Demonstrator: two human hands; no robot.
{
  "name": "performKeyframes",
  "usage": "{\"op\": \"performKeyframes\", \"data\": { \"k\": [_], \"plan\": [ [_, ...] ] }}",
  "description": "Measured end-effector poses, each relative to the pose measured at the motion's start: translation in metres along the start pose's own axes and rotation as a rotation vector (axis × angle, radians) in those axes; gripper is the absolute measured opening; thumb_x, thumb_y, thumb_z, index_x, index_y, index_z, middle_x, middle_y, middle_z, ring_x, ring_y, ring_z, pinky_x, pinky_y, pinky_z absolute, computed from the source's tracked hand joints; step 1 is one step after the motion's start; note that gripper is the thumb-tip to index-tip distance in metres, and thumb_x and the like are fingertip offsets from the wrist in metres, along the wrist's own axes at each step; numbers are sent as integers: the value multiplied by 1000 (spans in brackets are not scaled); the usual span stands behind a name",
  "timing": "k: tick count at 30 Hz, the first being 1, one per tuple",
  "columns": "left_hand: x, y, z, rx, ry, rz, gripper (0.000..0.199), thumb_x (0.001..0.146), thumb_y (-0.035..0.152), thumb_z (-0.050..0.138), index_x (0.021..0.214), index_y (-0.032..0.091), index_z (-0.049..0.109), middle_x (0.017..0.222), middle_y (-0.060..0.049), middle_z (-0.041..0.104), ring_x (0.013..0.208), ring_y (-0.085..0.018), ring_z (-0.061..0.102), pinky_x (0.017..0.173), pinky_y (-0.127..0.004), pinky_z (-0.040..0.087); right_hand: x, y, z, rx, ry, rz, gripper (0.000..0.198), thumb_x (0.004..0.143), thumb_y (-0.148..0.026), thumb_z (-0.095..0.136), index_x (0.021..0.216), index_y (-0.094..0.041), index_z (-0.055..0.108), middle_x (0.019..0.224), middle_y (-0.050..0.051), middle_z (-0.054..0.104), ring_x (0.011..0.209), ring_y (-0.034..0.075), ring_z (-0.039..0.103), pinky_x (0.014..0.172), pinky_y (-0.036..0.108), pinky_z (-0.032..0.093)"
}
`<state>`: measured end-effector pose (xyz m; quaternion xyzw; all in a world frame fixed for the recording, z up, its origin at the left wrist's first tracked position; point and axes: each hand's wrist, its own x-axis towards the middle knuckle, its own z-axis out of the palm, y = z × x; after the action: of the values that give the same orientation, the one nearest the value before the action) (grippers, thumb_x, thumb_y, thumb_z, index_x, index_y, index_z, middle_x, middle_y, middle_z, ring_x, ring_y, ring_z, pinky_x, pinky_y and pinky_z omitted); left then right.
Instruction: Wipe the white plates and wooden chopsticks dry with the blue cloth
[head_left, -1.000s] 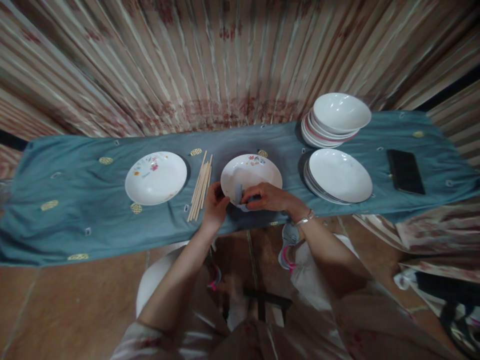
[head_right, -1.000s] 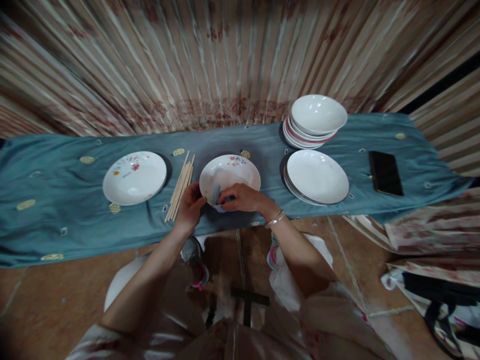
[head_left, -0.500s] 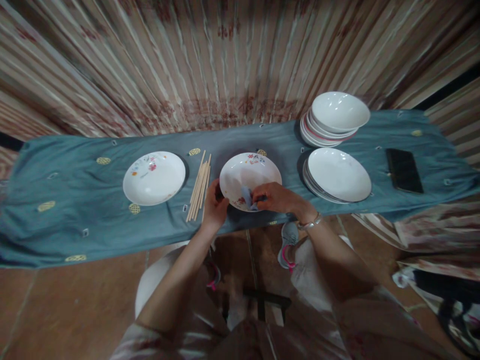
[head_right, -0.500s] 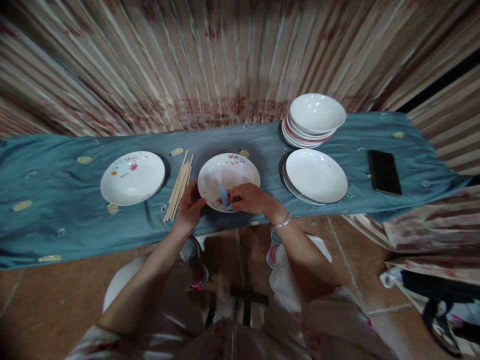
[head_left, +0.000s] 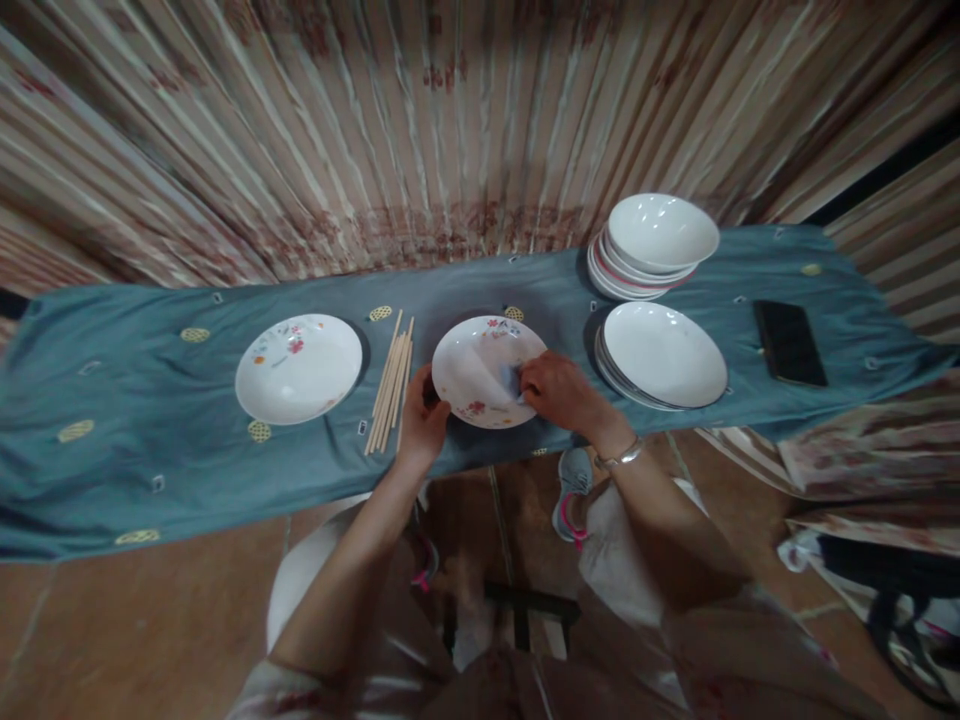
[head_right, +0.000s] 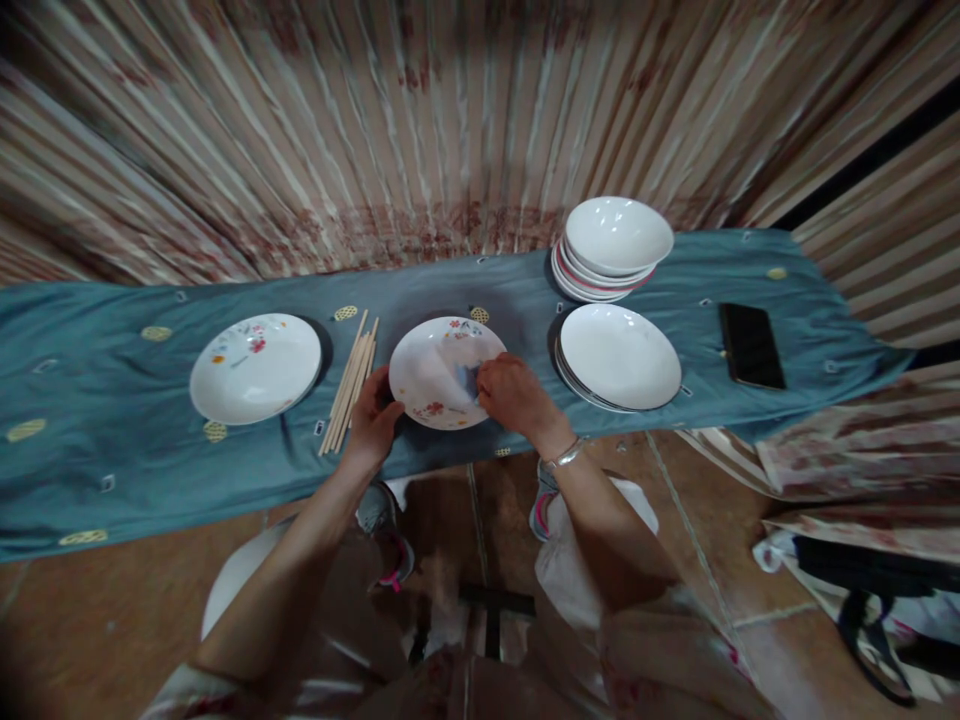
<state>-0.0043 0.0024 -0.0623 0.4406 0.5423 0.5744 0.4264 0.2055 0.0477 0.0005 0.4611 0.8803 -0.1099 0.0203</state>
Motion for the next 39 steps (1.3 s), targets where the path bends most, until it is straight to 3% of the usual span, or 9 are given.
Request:
{"op": "performKeyframes", "data": {
  "k": [10, 20, 29, 35, 39],
  "plan": [
    [0, 2, 0, -5, -6, -6, 51, 61, 17, 58, 112, 17, 57, 107, -10, 67, 102, -25, 63, 93, -41, 50, 8, 18, 24, 24, 327, 27, 24, 86, -5, 47, 79, -15, 69, 101, 12, 71, 99, 24, 61, 96, 38, 44],
    [-1, 2, 1, 4, -21, -3, 52, 63, 17, 57, 115, 16, 56, 107, -10, 67, 102, -24, 63, 92, -38, 50, 21, 20, 24, -20, 481, 80, 30, 93, -6, 40, 97, -13, 68, 116, 14, 67, 107, 23, 58, 102, 39, 43],
    [-1, 8, 0, 0, -43, -32, 50, 62, 14, 57, 112, 17, 57, 107, -10, 68, 103, -25, 64, 93, -40, 50, 44, 31, 30, 39, 493, 54, 36, 95, -11, 34, 117, -13, 64, 117, 16, 67, 109, 25, 59, 103, 44, 43],
    [-2, 4, 0, 0, -22, -39, 52, 63, 15, 58, 115, 16, 57, 112, -10, 67, 108, -25, 63, 98, -41, 48, 54, 20, 23, 5, 312, 141, 46, 95, -11, 32, 138, -9, 49, 135, 20, 57, 120, 30, 51, 102, 45, 38],
    [-2, 4, -1, -1, -29, -53, 51, 64, 16, 59, 115, 16, 58, 112, -10, 66, 107, -25, 63, 97, -41, 48, 59, 10, 20, -16, 326, 151, 47, 95, -11, 31, 138, -10, 49, 131, 20, 60, 116, 32, 49, 97, 48, 38]
  ]
}}
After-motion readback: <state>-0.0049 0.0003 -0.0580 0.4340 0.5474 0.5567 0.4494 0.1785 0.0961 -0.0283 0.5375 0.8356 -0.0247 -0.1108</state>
